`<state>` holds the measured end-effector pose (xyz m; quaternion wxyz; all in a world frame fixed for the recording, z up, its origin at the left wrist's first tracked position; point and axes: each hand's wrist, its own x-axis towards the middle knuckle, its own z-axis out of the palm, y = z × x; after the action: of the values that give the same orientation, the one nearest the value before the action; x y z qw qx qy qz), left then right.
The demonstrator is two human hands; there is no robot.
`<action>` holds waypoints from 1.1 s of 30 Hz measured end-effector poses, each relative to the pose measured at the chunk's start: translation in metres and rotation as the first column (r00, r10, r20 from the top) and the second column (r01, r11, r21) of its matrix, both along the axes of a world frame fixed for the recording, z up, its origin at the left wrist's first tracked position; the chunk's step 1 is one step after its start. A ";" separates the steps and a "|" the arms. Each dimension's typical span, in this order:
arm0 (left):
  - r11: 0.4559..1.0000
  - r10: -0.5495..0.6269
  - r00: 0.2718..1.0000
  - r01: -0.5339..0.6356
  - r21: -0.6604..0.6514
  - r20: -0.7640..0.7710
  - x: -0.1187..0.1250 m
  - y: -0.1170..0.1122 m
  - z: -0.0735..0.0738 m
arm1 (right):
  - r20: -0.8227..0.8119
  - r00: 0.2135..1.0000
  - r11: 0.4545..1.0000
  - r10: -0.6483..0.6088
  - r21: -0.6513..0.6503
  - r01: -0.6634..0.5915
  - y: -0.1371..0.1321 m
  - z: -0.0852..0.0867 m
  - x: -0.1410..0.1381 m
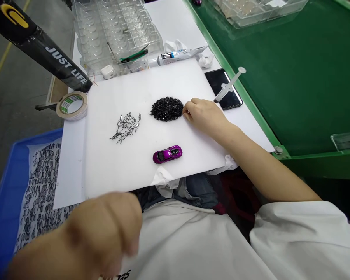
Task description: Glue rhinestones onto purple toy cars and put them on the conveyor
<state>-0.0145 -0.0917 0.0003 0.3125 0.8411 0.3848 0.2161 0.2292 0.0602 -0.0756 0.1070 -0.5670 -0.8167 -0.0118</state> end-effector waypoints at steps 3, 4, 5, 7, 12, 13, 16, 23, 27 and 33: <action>1.000 -0.005 0.978 0.010 -0.022 0.210 0.003 0.039 -0.016 | -0.010 1.000 1.000 0.002 0.011 -0.001 0.000 0.000 -0.001; 1.000 0.014 0.987 -0.017 0.013 0.159 0.003 0.051 -0.020 | -0.015 1.000 1.000 0.003 0.017 -0.003 0.000 0.000 -0.001; 0.997 0.014 0.997 -0.020 0.077 0.073 0.003 0.061 -0.025 | -0.019 1.000 1.000 0.004 0.024 -0.003 0.000 0.000 -0.002; 0.983 -0.026 0.990 0.051 0.177 -0.141 0.004 0.074 -0.033 | -0.020 1.000 1.000 0.007 0.028 -0.007 0.001 0.000 -0.002; 0.980 -0.101 0.954 0.145 0.137 -0.283 0.007 0.081 -0.050 | -0.057 0.998 0.998 0.021 0.060 -0.018 -0.010 0.010 -0.003; 0.980 -0.093 0.959 0.136 0.147 -0.267 0.007 0.081 -0.052 | -0.098 0.994 0.996 0.043 0.079 -0.035 -0.017 0.014 -0.005; 0.979 -0.030 0.977 0.072 0.193 -0.209 0.006 0.080 -0.057 | -0.257 0.940 0.969 0.222 0.165 -0.184 -0.044 0.026 -0.014; 0.981 0.056 0.991 -0.032 0.191 -0.122 0.000 0.083 -0.059 | -0.169 0.843 0.805 0.511 0.439 -0.400 -0.073 0.022 -0.039; 0.975 0.058 0.993 -0.035 0.218 -0.104 0.000 0.082 -0.062 | -0.119 0.843 0.777 0.525 0.470 -0.418 -0.068 0.015 -0.043; 0.966 0.052 0.997 -0.034 0.258 -0.065 -0.001 0.082 -0.066 | -0.080 0.841 0.772 0.535 0.450 -0.449 -0.068 0.014 -0.042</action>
<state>-0.0153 -0.0094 -0.0656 0.1824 0.8731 0.3827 0.2407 0.1870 -0.0083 -0.0619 0.3068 -0.2944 -0.8998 -0.0978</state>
